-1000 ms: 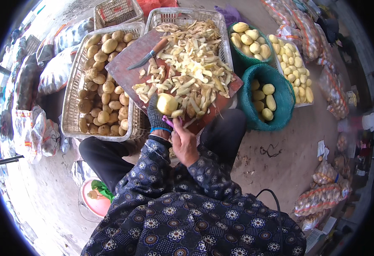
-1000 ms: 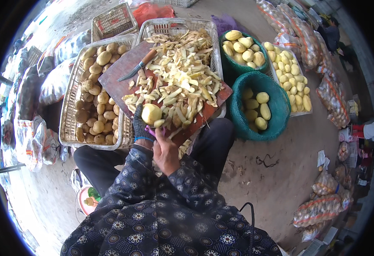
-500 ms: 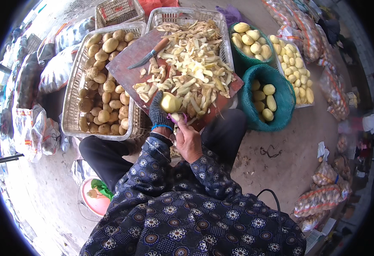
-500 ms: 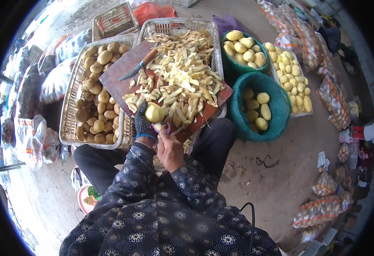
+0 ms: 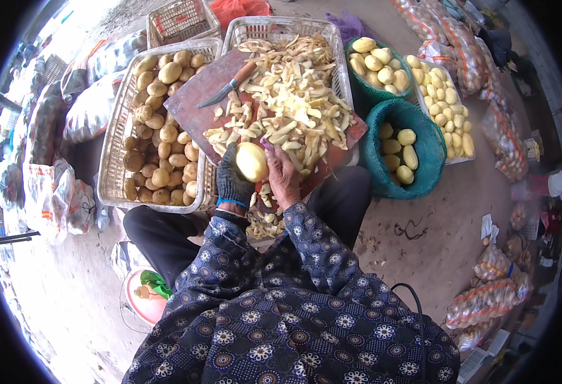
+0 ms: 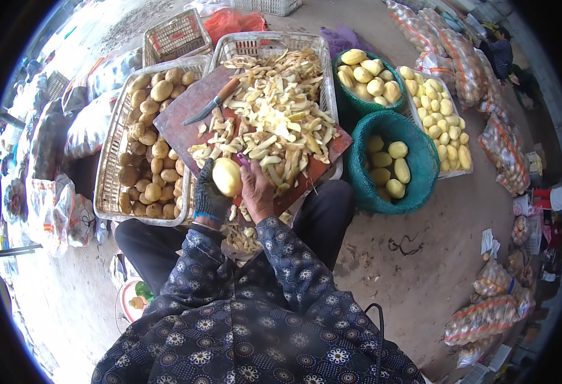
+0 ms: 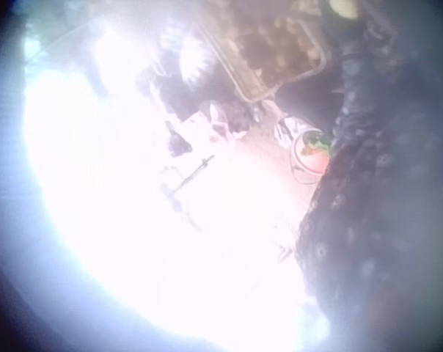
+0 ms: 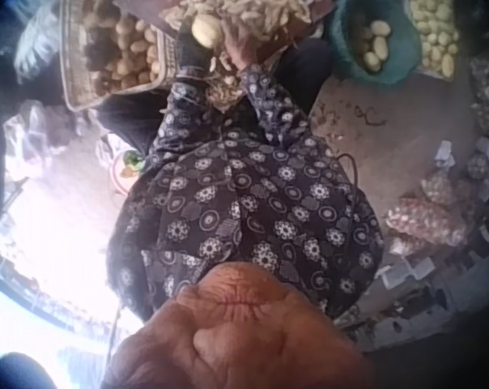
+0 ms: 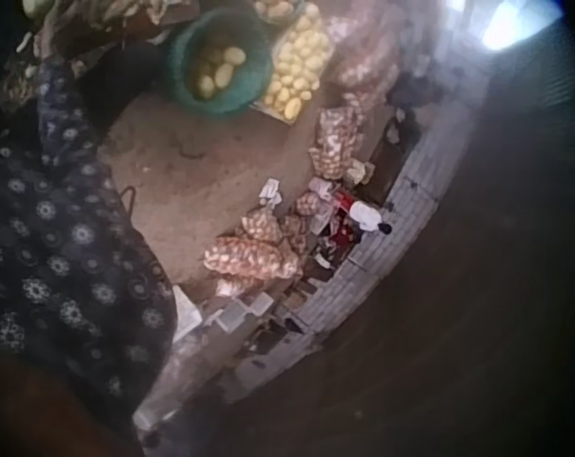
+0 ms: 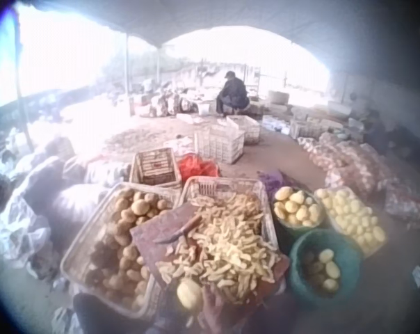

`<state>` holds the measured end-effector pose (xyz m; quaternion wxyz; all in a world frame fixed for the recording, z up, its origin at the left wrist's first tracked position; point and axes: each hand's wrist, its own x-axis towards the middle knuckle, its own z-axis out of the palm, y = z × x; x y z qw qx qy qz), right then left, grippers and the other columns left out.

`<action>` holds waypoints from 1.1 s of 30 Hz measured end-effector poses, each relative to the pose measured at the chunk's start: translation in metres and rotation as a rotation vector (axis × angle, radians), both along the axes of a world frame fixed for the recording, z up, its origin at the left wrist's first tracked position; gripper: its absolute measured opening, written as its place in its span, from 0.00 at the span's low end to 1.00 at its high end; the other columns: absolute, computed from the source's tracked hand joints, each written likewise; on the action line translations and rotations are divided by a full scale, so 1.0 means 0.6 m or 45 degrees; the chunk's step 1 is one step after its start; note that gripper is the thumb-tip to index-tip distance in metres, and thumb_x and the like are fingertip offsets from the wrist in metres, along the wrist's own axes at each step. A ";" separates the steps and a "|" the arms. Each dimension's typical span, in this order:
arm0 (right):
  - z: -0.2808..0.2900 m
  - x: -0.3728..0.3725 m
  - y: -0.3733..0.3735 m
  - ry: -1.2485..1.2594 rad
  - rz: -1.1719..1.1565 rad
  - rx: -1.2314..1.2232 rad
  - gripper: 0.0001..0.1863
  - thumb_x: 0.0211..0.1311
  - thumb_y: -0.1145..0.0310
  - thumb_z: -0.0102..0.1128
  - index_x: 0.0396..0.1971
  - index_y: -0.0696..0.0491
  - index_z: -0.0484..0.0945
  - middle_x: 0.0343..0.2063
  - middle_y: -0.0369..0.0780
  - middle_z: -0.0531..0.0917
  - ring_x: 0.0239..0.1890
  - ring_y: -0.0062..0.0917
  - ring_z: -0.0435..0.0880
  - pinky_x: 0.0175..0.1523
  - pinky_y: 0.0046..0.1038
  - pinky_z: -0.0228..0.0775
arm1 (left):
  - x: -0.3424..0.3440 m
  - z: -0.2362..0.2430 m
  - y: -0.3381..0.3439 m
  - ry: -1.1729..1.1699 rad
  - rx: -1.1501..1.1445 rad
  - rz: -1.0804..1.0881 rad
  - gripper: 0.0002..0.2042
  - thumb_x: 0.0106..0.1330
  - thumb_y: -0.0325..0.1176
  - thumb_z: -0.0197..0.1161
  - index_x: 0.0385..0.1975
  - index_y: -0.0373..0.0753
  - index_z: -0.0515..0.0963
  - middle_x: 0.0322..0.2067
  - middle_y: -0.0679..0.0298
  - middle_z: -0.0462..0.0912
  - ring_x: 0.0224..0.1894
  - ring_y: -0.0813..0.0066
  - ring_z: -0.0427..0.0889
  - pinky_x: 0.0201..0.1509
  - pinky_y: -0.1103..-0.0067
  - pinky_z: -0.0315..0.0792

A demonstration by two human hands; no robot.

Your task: The person peels potatoes one at a time using a small knife, holding each potato in the left hand and removing the skin in strips. The peeled potatoes are placed into a green basket, while the peels accumulate on a wooden board.

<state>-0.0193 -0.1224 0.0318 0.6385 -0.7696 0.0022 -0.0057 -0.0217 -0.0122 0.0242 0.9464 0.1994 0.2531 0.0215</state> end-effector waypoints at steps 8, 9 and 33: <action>0.002 0.010 0.008 0.111 0.003 -0.004 0.18 0.65 0.63 0.49 0.50 0.57 0.71 0.39 0.45 0.79 0.42 0.27 0.76 0.49 0.25 0.66 | 0.001 -0.045 -0.011 -0.149 0.125 -0.053 0.18 0.65 0.44 0.52 0.48 0.39 0.69 0.35 0.61 0.78 0.38 0.71 0.79 0.43 0.75 0.75; 0.006 0.008 0.010 0.055 -0.011 -0.050 0.18 0.64 0.63 0.49 0.50 0.57 0.71 0.38 0.46 0.79 0.42 0.27 0.77 0.48 0.26 0.66 | 0.002 -0.050 -0.010 -0.184 0.338 -0.054 0.18 0.65 0.43 0.53 0.49 0.39 0.67 0.36 0.62 0.77 0.38 0.73 0.79 0.43 0.76 0.75; 0.090 -0.046 -0.008 -0.226 0.270 -0.597 0.19 0.58 0.73 0.51 0.51 0.57 0.72 0.31 0.55 0.78 0.35 0.44 0.80 0.38 0.34 0.71 | 0.035 -0.076 -0.001 -0.034 -0.147 0.054 0.21 0.60 0.49 0.56 0.42 0.36 0.72 0.34 0.53 0.79 0.37 0.56 0.79 0.43 0.60 0.76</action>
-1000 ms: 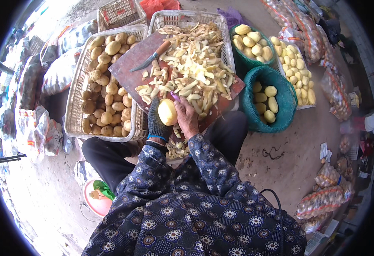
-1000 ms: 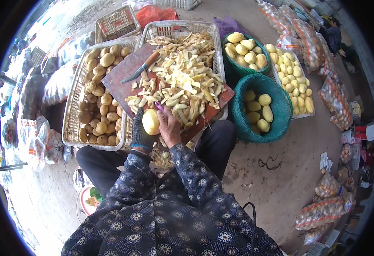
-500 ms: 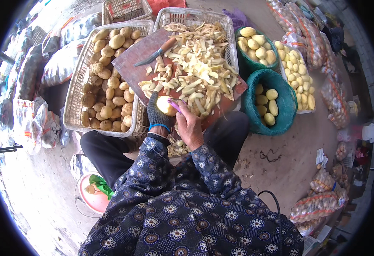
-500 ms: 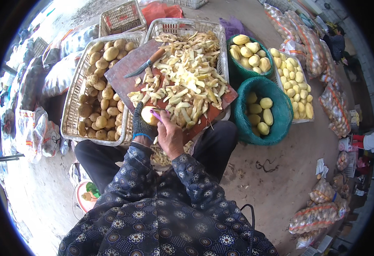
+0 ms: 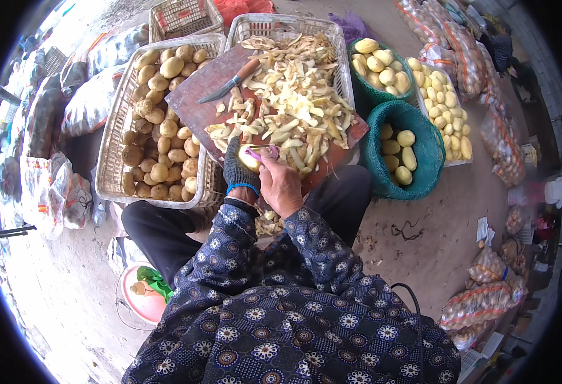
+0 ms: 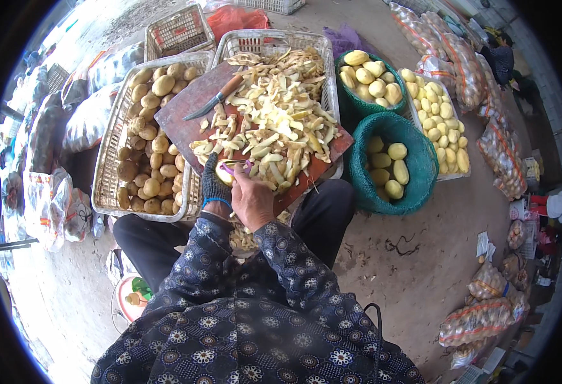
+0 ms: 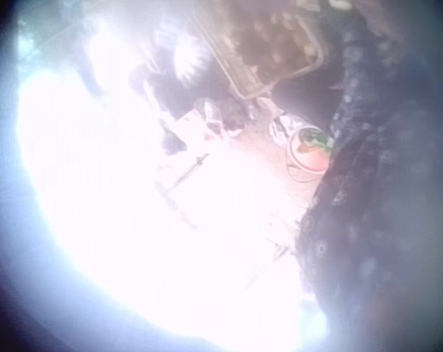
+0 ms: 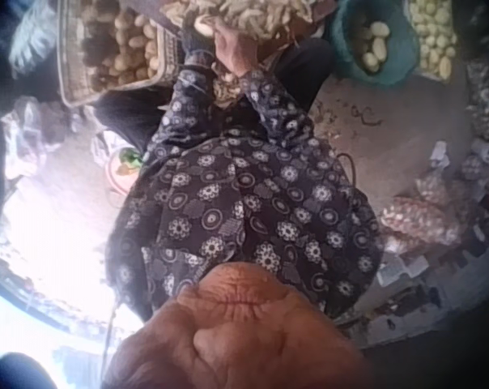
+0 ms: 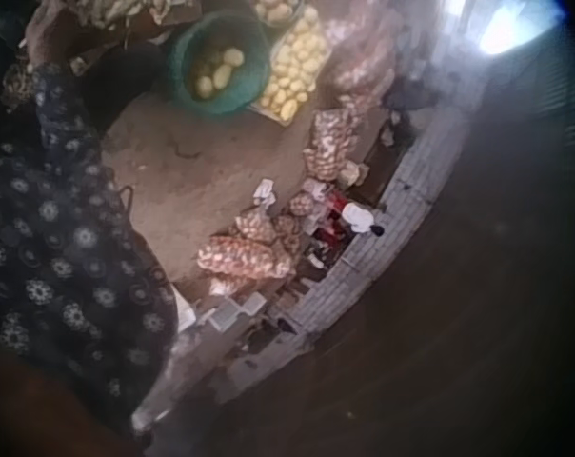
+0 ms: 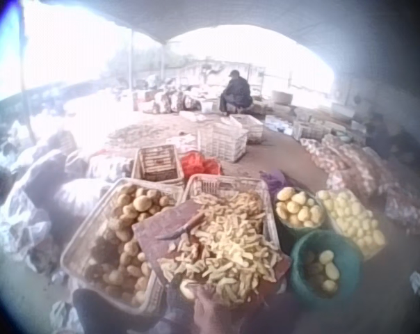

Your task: The person peels potatoes one at a time using a small knife, holding each potato in the left hand and removing the skin in strips. The peeled potatoes are placed into a green basket, while the peels accumulate on a wooden board.

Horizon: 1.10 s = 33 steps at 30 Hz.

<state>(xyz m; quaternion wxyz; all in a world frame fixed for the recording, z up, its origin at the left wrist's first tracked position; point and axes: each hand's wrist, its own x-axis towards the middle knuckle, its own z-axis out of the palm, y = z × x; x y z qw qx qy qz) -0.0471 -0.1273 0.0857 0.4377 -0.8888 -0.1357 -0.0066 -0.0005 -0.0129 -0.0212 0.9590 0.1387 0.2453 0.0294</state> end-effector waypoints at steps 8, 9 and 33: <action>-0.038 -0.066 -0.065 -0.059 -0.043 -0.218 0.20 0.53 0.70 0.53 0.48 0.55 0.74 0.20 0.49 0.75 0.23 0.44 0.77 0.30 0.41 0.69 | -0.015 0.088 -0.019 0.277 0.120 0.013 0.17 0.57 0.49 0.60 0.38 0.43 0.73 0.29 0.63 0.78 0.29 0.65 0.78 0.32 0.66 0.75; -0.035 -0.054 -0.065 -0.083 -0.111 -0.140 0.19 0.55 0.70 0.52 0.49 0.55 0.74 0.21 0.49 0.76 0.24 0.42 0.78 0.30 0.39 0.70 | -0.006 0.084 -0.014 0.265 0.146 -0.017 0.18 0.58 0.50 0.58 0.38 0.42 0.73 0.30 0.62 0.78 0.30 0.63 0.79 0.34 0.65 0.75; -0.094 0.004 -0.013 0.157 -0.238 0.577 0.22 0.61 0.68 0.52 0.54 0.60 0.67 0.50 0.45 0.76 0.52 0.27 0.73 0.57 0.25 0.62 | -0.035 0.072 0.002 0.244 0.163 -0.225 0.22 0.61 0.50 0.54 0.46 0.38 0.71 0.43 0.56 0.77 0.47 0.60 0.75 0.50 0.63 0.71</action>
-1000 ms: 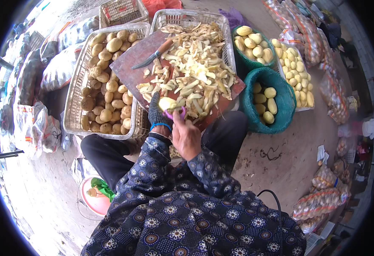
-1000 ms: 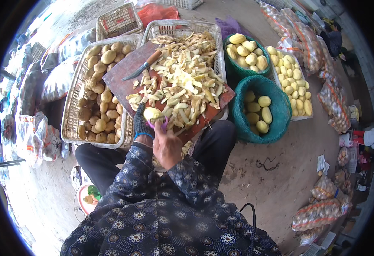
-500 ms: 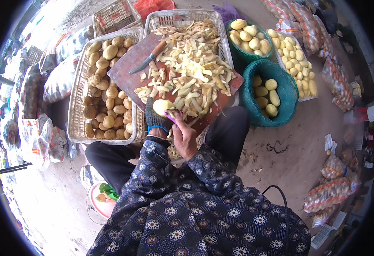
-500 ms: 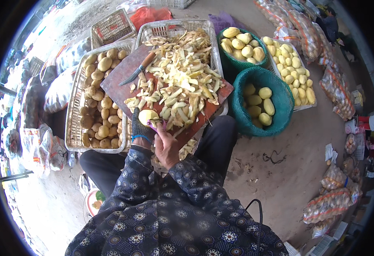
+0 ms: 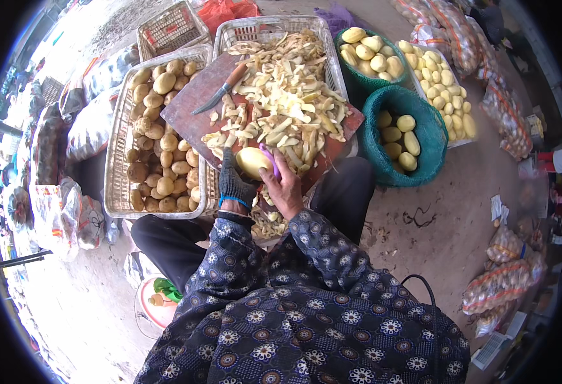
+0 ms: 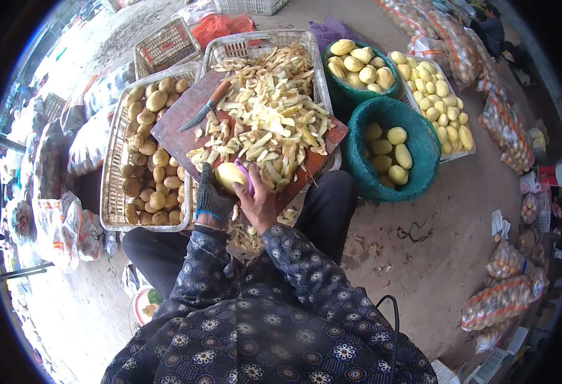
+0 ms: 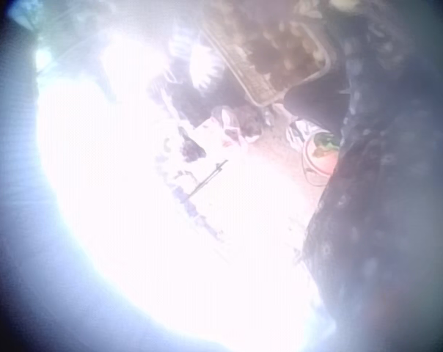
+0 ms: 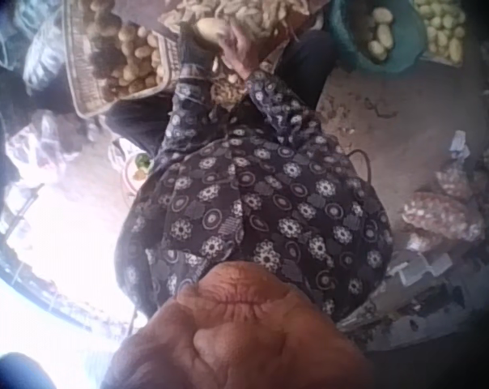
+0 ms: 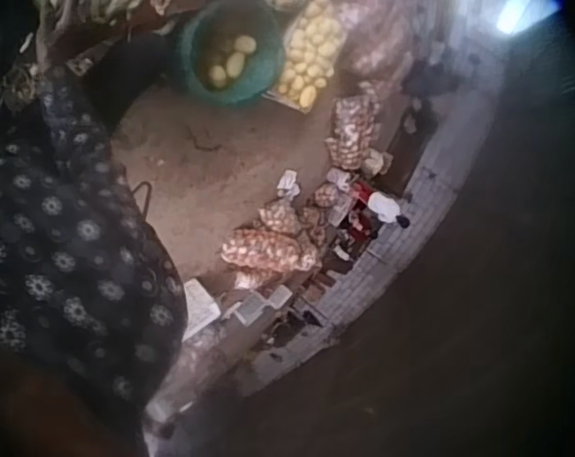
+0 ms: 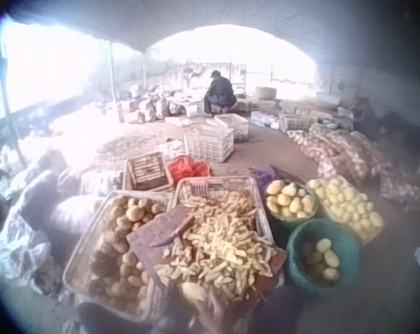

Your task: The person peels potatoes one at a time using a small knife, holding each potato in the left hand and removing the skin in strips. The peeled potatoes are placed into a green basket, while the peels accumulate on a wooden board.

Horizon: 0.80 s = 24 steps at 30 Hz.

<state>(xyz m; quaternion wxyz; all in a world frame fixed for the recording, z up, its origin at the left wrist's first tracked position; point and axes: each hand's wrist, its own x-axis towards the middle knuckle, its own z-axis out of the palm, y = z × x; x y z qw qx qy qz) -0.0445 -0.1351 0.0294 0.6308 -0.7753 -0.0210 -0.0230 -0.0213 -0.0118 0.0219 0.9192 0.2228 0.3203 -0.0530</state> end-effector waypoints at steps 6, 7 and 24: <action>-0.050 0.033 0.003 -0.039 0.048 0.178 0.20 0.56 0.70 0.54 0.49 0.62 0.70 0.39 0.50 0.78 0.42 0.35 0.78 0.50 0.29 0.67 | -0.010 -0.032 0.017 -0.128 0.538 -0.110 0.21 0.60 0.47 0.57 0.46 0.38 0.70 0.41 0.57 0.77 0.44 0.63 0.77 0.49 0.68 0.72; -0.047 0.033 0.004 -0.030 0.041 0.226 0.20 0.56 0.71 0.54 0.49 0.62 0.70 0.39 0.49 0.78 0.41 0.34 0.78 0.49 0.29 0.67 | -0.009 -0.008 0.005 -0.142 0.364 -0.072 0.21 0.60 0.48 0.57 0.46 0.38 0.70 0.41 0.57 0.77 0.44 0.64 0.77 0.49 0.68 0.72; 0.102 0.018 -0.020 -0.131 0.189 0.201 0.18 0.62 0.70 0.48 0.52 0.56 0.71 0.25 0.36 0.78 0.21 0.21 0.75 0.28 0.24 0.69 | 0.002 -0.068 0.000 -0.362 0.750 0.037 0.22 0.56 0.49 0.60 0.46 0.44 0.70 0.40 0.59 0.78 0.43 0.63 0.77 0.51 0.67 0.72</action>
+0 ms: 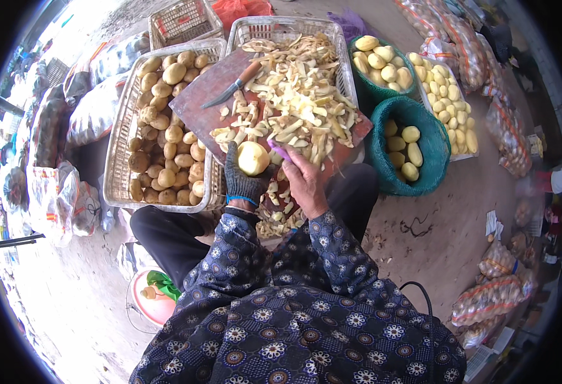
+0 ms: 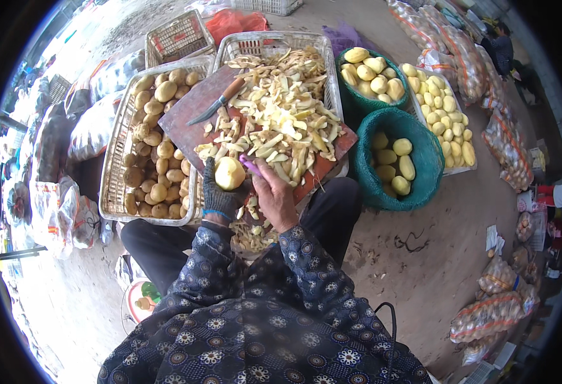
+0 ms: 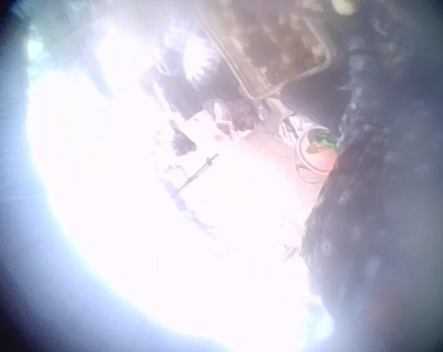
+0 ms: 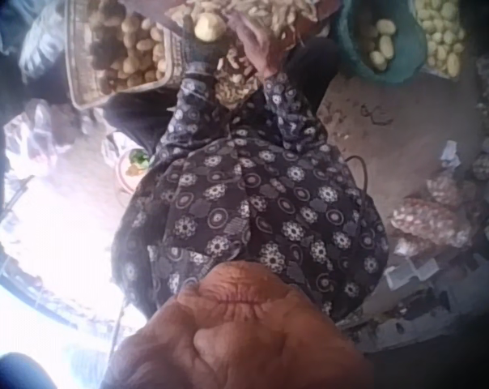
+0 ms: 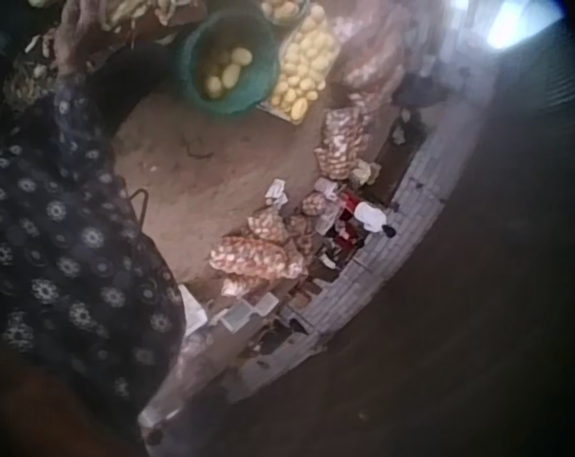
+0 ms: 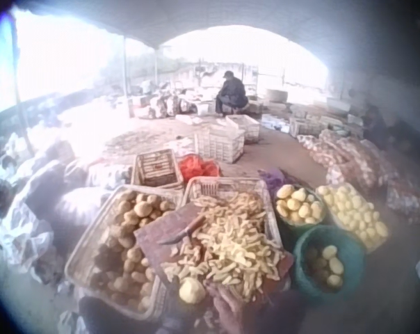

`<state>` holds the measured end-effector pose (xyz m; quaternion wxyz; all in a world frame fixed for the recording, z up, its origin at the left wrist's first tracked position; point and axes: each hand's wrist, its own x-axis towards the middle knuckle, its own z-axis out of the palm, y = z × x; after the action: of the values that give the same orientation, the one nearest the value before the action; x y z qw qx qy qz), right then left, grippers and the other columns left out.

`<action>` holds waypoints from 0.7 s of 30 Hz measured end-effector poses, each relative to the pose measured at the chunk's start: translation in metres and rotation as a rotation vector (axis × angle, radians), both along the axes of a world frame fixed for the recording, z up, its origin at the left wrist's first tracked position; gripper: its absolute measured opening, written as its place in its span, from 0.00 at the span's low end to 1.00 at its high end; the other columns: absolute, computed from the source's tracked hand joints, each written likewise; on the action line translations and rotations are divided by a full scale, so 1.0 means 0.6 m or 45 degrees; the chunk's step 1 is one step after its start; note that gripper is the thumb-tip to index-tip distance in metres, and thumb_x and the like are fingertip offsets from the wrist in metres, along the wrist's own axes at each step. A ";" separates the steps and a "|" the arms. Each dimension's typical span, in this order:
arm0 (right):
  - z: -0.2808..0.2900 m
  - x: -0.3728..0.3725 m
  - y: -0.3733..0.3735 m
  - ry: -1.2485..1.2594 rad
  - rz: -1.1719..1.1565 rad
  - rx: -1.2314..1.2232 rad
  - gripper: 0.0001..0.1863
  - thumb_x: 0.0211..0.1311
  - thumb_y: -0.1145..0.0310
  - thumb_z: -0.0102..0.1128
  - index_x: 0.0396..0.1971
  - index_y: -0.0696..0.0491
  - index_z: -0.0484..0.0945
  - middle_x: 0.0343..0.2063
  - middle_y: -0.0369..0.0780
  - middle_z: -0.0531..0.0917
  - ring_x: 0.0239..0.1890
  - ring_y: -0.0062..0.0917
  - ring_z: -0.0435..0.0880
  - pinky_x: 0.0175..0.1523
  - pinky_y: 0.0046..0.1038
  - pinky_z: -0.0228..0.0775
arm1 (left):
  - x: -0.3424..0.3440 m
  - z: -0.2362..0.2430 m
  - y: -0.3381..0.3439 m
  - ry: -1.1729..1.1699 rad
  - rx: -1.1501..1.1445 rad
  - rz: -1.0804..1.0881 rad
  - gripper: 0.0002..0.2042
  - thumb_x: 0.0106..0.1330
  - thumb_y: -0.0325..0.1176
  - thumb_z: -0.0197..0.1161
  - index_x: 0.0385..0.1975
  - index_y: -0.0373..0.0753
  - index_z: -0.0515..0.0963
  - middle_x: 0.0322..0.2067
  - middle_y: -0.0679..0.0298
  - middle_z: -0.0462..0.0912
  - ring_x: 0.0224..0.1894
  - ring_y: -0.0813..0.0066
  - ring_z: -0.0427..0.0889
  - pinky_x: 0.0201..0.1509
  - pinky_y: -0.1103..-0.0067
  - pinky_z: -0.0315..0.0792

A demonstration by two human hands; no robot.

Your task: The person peels potatoes one at a time using a small knife, holding each potato in the left hand and removing the skin in strips. The peeled potatoes are placed into a green basket, while the peels accumulate on a wooden board.

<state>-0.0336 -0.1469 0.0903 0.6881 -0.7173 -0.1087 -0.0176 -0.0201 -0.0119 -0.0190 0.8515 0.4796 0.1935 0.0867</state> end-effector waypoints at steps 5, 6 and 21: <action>-0.026 -0.019 0.028 -0.101 -0.006 -0.464 0.17 0.58 0.69 0.53 0.47 0.56 0.75 0.25 0.52 0.79 0.30 0.44 0.80 0.35 0.36 0.71 | -0.007 0.075 -0.004 0.081 -1.000 0.069 0.22 0.55 0.40 0.65 0.45 0.36 0.69 0.34 0.59 0.77 0.37 0.66 0.79 0.41 0.75 0.76; -0.024 -0.026 0.033 -0.108 0.000 -0.538 0.17 0.57 0.69 0.53 0.47 0.56 0.75 0.24 0.52 0.78 0.29 0.44 0.80 0.34 0.36 0.71 | -0.009 0.081 -0.002 0.104 -0.862 0.126 0.18 0.59 0.48 0.59 0.38 0.38 0.72 0.30 0.60 0.77 0.32 0.64 0.79 0.38 0.72 0.77; -0.036 -0.043 0.007 -0.296 -0.014 -0.589 0.19 0.57 0.71 0.51 0.50 0.54 0.72 0.21 0.49 0.76 0.23 0.42 0.77 0.28 0.38 0.70 | -0.020 0.057 0.016 0.010 -0.552 0.018 0.18 0.60 0.50 0.57 0.41 0.43 0.73 0.36 0.62 0.78 0.39 0.68 0.78 0.42 0.71 0.75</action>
<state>-0.0591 -0.1425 0.0685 0.4884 -0.8493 -0.1844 -0.0783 -0.0322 -0.0026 0.0150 0.9332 0.2845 0.2144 0.0469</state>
